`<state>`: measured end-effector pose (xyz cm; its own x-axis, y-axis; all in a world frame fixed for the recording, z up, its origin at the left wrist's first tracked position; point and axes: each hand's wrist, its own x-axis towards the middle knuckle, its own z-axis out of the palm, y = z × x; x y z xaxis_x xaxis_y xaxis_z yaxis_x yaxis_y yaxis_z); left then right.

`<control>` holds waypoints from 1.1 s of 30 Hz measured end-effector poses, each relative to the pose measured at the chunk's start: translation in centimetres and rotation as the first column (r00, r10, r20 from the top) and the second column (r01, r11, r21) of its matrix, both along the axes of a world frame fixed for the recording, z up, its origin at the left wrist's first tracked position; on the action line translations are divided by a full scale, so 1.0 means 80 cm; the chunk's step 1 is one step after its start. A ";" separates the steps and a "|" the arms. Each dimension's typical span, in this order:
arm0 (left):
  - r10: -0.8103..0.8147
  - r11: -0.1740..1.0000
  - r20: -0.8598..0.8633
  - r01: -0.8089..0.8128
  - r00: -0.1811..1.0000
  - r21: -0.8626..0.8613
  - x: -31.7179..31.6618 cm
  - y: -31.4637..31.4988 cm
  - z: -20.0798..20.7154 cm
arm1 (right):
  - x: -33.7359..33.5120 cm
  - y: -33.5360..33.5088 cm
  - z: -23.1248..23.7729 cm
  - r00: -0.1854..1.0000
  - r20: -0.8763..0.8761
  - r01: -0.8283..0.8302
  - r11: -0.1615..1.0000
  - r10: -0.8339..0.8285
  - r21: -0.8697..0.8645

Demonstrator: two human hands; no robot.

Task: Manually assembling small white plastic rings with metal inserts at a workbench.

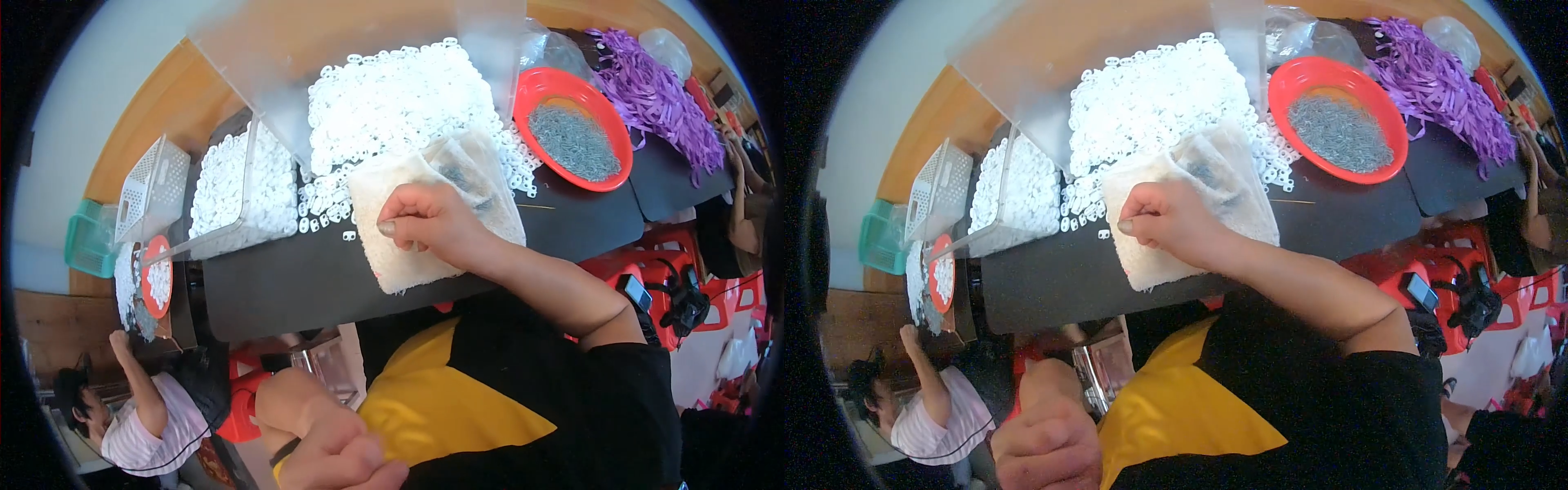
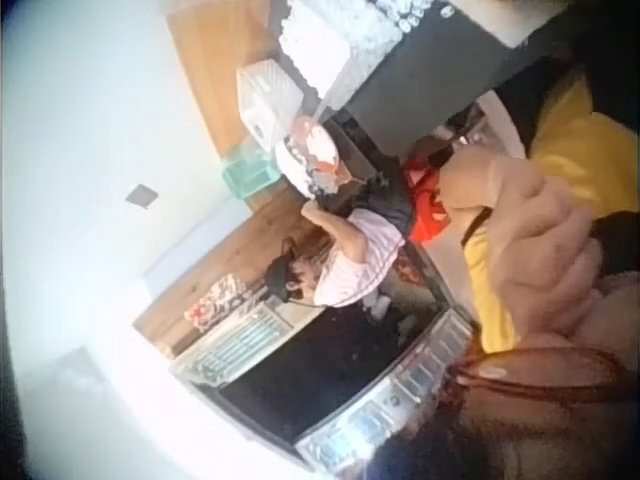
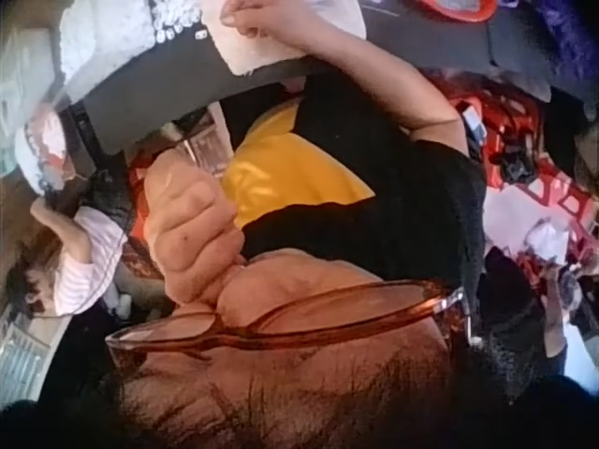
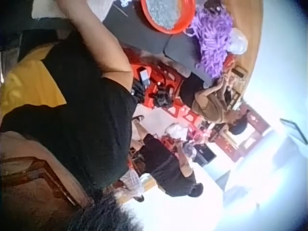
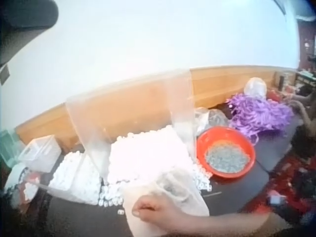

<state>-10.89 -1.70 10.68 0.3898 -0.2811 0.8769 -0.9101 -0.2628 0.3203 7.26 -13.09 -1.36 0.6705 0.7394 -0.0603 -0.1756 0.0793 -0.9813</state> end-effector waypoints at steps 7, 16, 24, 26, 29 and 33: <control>0.208 0.974 0.445 -0.225 0.871 -0.016 0.006 0.004 -0.022 | 0.002 0.001 -0.002 1.000 -0.005 0.002 1.000 -0.002 0.009; 0.143 0.990 0.412 -0.135 0.900 -0.050 0.012 0.008 -0.024 | 0.003 0.003 -0.003 1.000 0.005 -0.002 1.000 0.002 0.026; 0.051 0.997 0.038 -0.053 0.998 0.062 -0.010 0.012 0.006 | 0.003 0.002 -0.006 1.000 0.013 -0.002 1.000 0.001 0.029; 0.065 0.996 -0.004 -0.064 0.998 0.064 -0.006 0.009 0.005 | 0.002 0.001 -0.007 1.000 0.015 -0.006 1.000 0.005 0.021; -0.097 0.994 0.368 0.070 0.925 0.088 0.019 0.013 -0.004 | 0.000 0.002 -0.006 1.000 0.012 -0.012 0.999 0.012 0.035; -0.047 0.995 0.427 0.003 0.903 0.101 0.013 0.018 -0.010 | 0.002 -0.002 -0.003 1.000 0.012 0.005 1.000 -0.005 0.010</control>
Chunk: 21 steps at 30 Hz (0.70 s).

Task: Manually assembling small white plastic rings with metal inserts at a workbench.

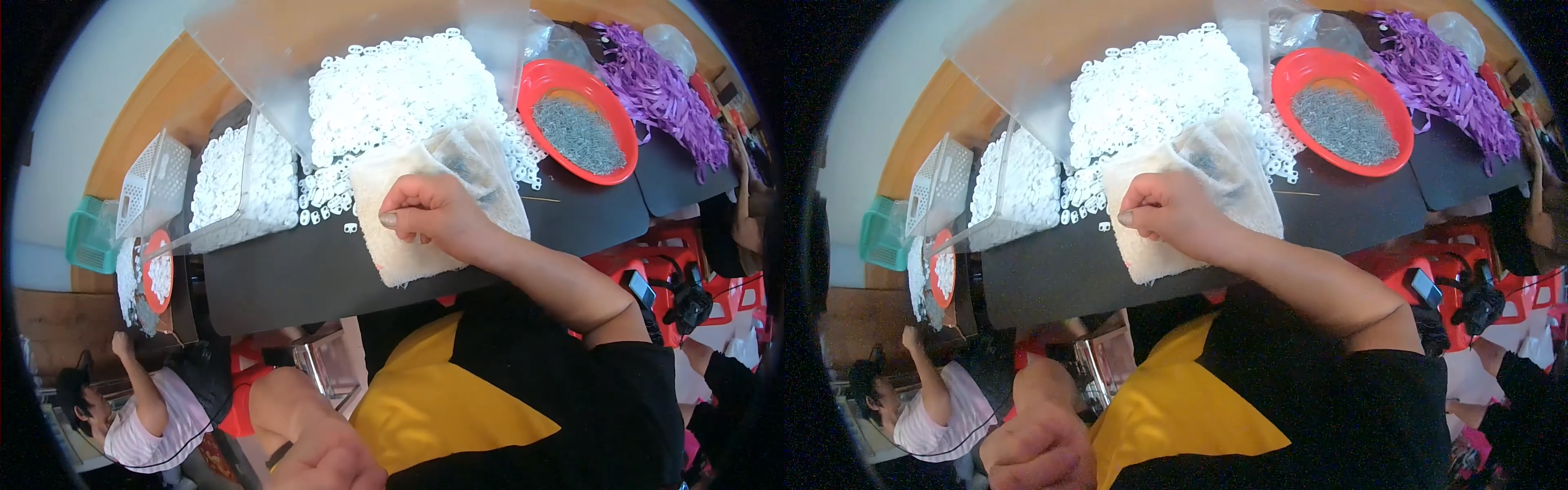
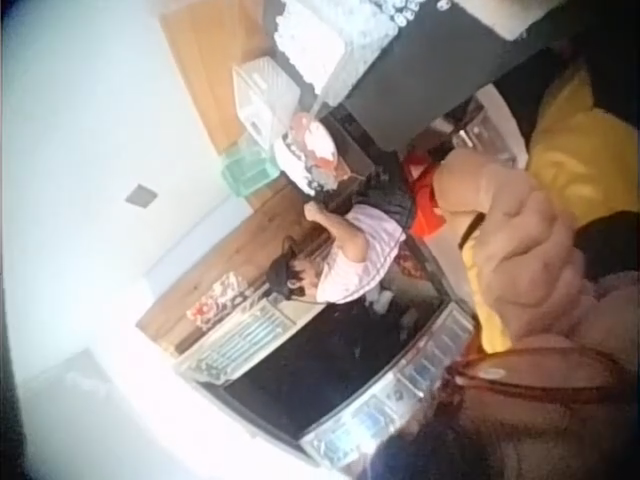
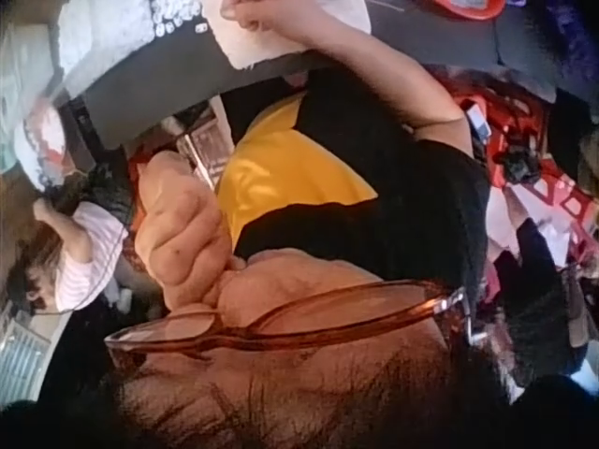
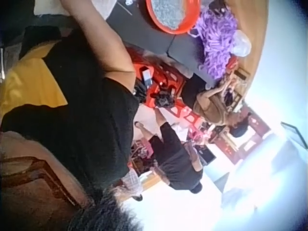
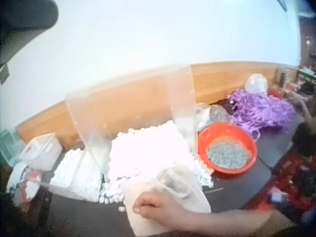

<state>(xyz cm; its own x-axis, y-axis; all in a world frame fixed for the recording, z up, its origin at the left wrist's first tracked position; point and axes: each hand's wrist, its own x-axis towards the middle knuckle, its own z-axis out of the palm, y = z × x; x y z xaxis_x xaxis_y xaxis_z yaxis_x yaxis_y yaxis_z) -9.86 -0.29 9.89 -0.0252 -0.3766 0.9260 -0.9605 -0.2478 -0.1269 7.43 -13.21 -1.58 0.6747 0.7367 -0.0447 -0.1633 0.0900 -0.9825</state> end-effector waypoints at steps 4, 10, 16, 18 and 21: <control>0.070 0.995 0.022 -0.068 0.997 -0.076 -0.004 -0.010 -0.004 | 0.000 0.004 -0.002 1.000 0.001 0.000 1.000 0.000 0.009; 0.080 0.990 0.048 -0.074 0.996 -0.122 -0.002 -0.010 -0.006 | 0.001 0.001 0.002 1.000 0.020 -0.002 1.000 0.003 -0.017; 0.056 0.974 0.116 -0.028 0.992 -0.226 0.008 -0.019 -0.019 | 0.000 0.005 0.000 0.999 0.047 0.011 0.999 -0.010 -0.030; -0.061 0.957 0.220 0.120 0.974 -0.266 0.008 -0.019 -0.016 | -0.004 0.002 0.000 1.000 0.029 0.005 0.999 -0.004 -0.042; 0.141 0.984 0.009 -0.140 0.990 -0.113 -0.015 -0.025 -0.021 | 0.003 -0.001 -0.002 1.000 0.013 0.018 0.999 -0.017 -0.042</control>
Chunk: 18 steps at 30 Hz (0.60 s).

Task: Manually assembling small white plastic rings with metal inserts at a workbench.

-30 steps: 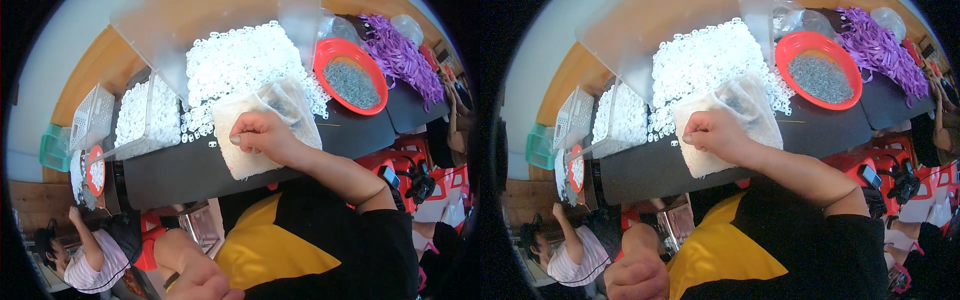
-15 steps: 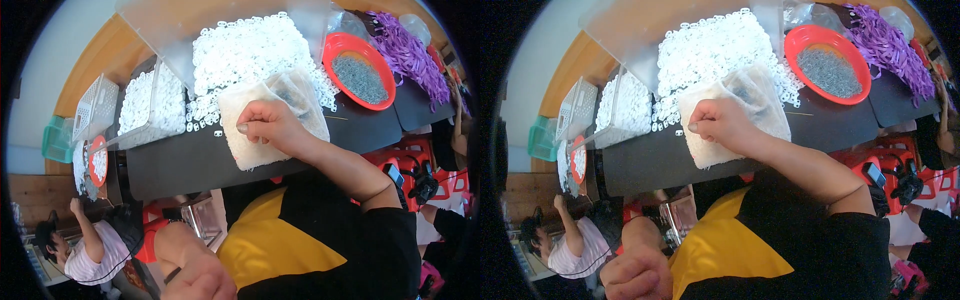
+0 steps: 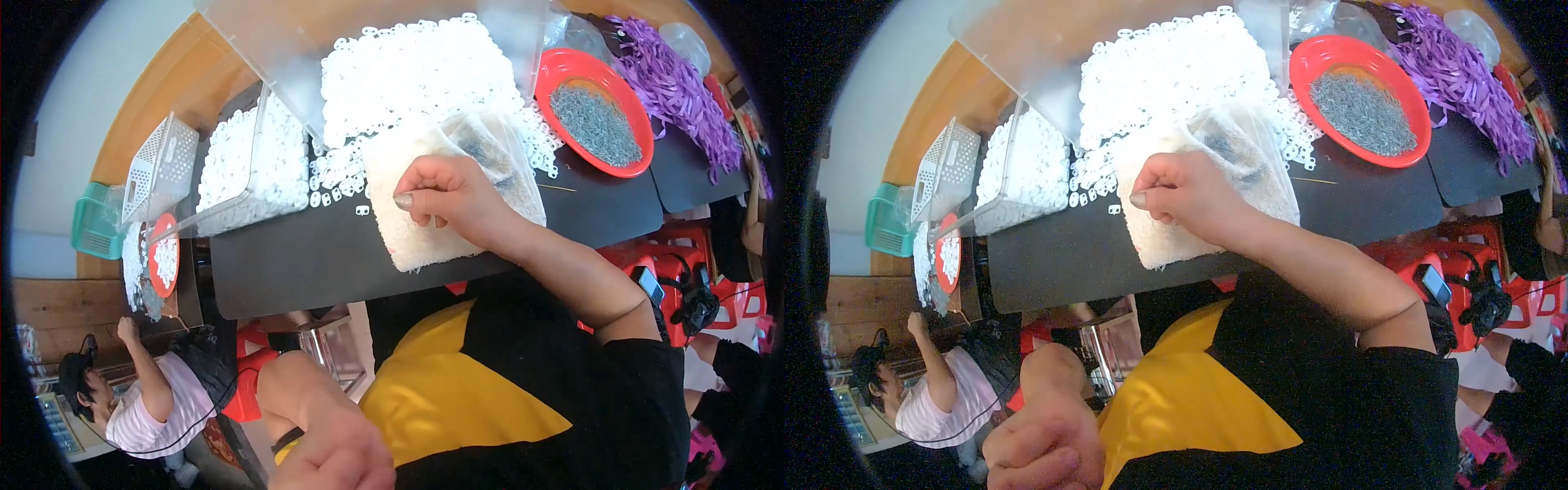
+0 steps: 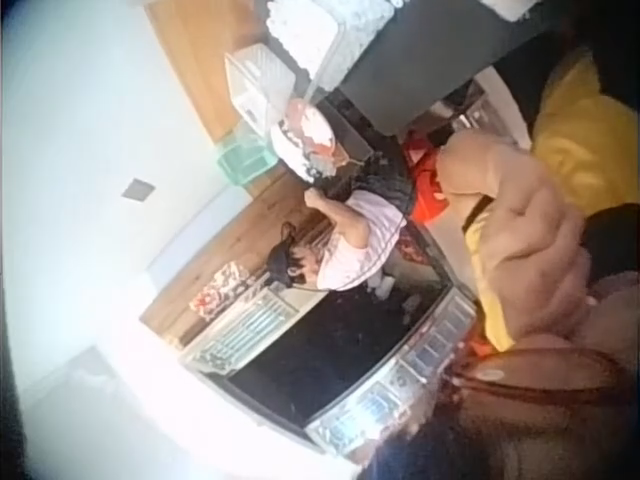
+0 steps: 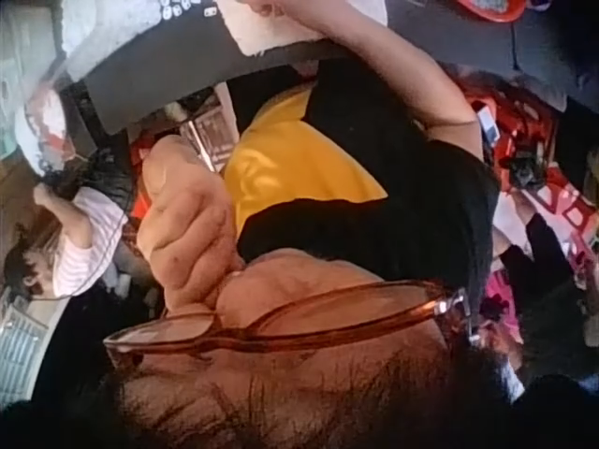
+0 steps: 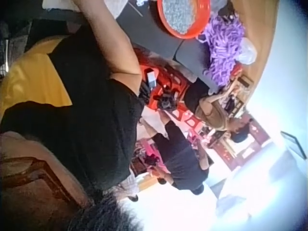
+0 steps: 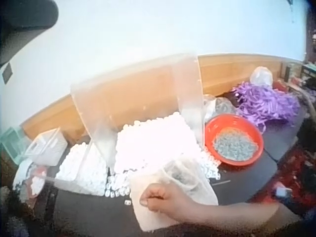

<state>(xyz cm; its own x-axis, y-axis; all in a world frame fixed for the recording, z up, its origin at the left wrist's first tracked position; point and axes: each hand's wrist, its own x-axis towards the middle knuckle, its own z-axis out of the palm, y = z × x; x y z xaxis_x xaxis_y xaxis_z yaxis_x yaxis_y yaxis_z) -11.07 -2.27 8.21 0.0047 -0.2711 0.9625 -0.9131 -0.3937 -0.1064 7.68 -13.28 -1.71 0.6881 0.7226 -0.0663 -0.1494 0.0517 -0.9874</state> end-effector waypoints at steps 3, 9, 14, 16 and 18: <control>0.683 0.571 0.099 -0.446 0.723 -0.689 -0.016 -0.023 -0.023 | -0.003 0.004 0.000 1.000 -0.005 -0.010 1.000 0.010 0.025; 0.054 0.991 0.078 -0.044 0.995 -0.124 0.008 -0.001 0.007 | -0.003 0.003 0.006 0.999 0.024 -0.028 0.999 0.027 0.029; -0.009 0.978 -0.800 -0.160 0.601 -0.131 0.008 0.017 -0.021 | -0.002 0.001 -0.004 1.000 0.026 0.003 1.000 -0.003 0.023; -0.154 0.919 -0.847 -0.242 0.509 -0.312 0.019 0.021 -0.051 | -0.004 0.003 0.001 0.998 0.060 -0.004 0.999 0.002 0.036; -0.432 0.713 -0.733 -0.299 0.525 -0.634 0.059 0.021 -0.078 | -0.002 -0.001 0.003 0.998 0.064 -0.005 0.999 0.003 0.032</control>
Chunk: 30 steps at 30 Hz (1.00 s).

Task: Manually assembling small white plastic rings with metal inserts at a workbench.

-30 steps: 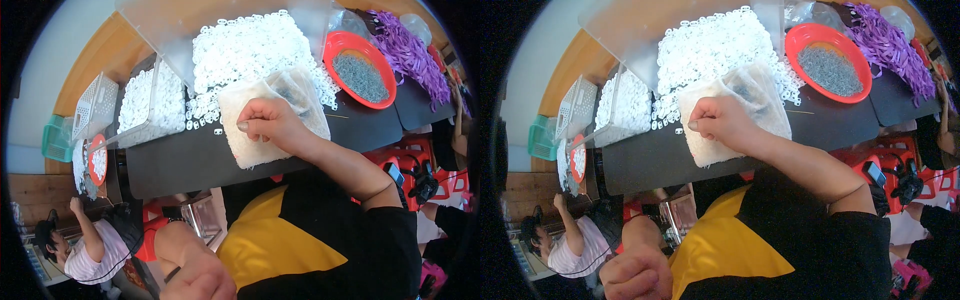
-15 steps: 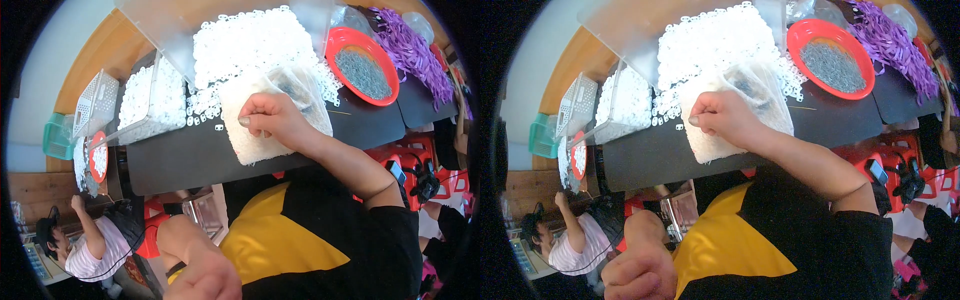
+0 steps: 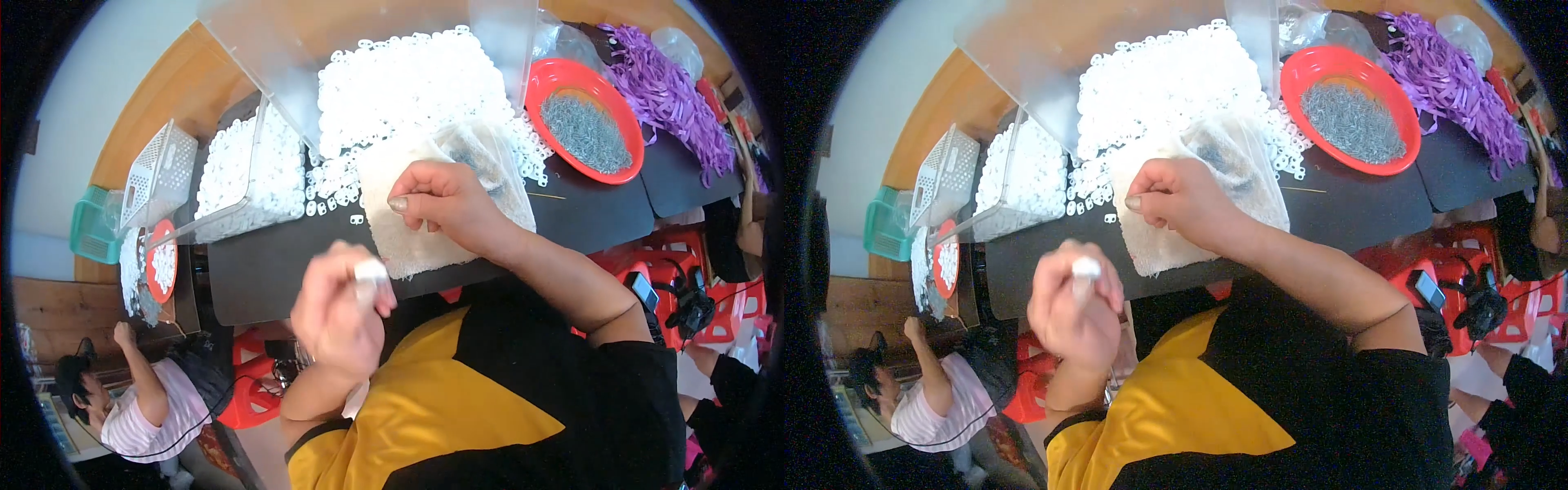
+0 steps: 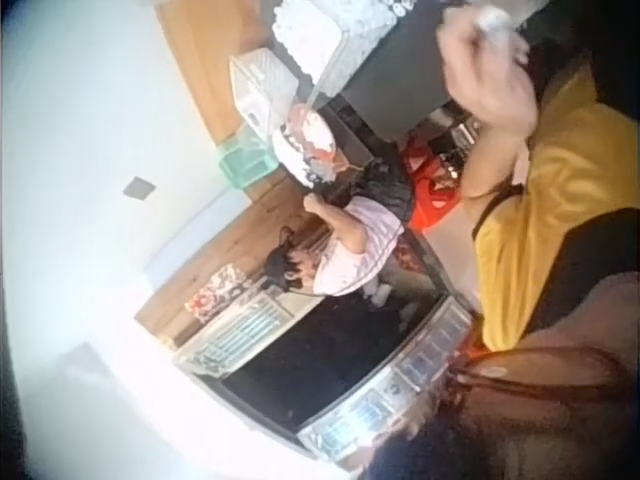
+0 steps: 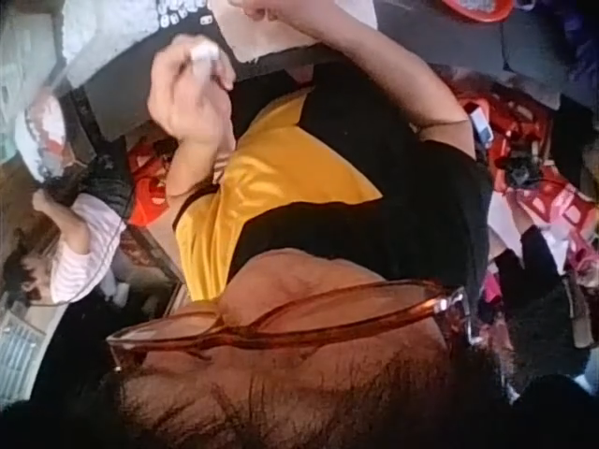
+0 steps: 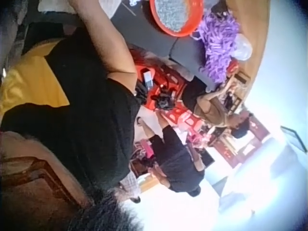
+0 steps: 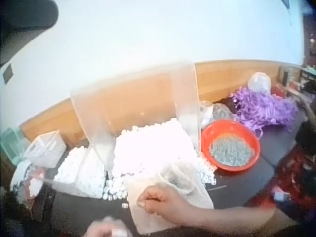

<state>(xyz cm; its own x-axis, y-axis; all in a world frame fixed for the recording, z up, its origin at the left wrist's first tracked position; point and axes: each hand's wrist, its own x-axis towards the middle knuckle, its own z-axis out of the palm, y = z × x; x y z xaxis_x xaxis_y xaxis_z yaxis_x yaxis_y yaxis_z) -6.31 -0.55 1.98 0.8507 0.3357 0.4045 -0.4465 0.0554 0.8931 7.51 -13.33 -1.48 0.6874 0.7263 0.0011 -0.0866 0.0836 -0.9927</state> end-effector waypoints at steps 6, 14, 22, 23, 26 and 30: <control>-0.011 0.936 -0.252 -0.078 0.968 -0.342 0.037 0.009 -0.022 | -0.003 -0.003 0.006 0.994 0.096 -0.064 0.984 0.048 0.165; -0.030 0.923 -0.281 -0.082 0.959 -0.377 0.047 -0.007 -0.032 | 0.001 -0.001 0.004 0.993 0.111 -0.069 0.972 0.045 0.225; 0.112 0.943 -0.274 -0.189 0.955 -0.274 0.057 0.000 -0.036 | 0.000 0.003 -0.004 0.813 0.555 0.089 0.980 -0.175 0.178; 0.102 0.936 -0.271 -0.184 0.957 -0.299 0.058 0.000 -0.037 | -0.005 0.002 0.003 0.885 0.450 0.064 0.988 -0.121 0.142; 0.043 0.926 -0.334 -0.163 0.942 -0.342 0.065 -0.011 -0.029 | -0.007 -0.006 0.008 0.954 0.286 0.043 0.986 -0.089 0.163; 0.017 0.967 -0.316 -0.096 0.949 -0.237 0.070 -0.014 -0.019 | -0.006 -0.016 0.011 0.949 0.274 0.109 0.978 -0.155 0.175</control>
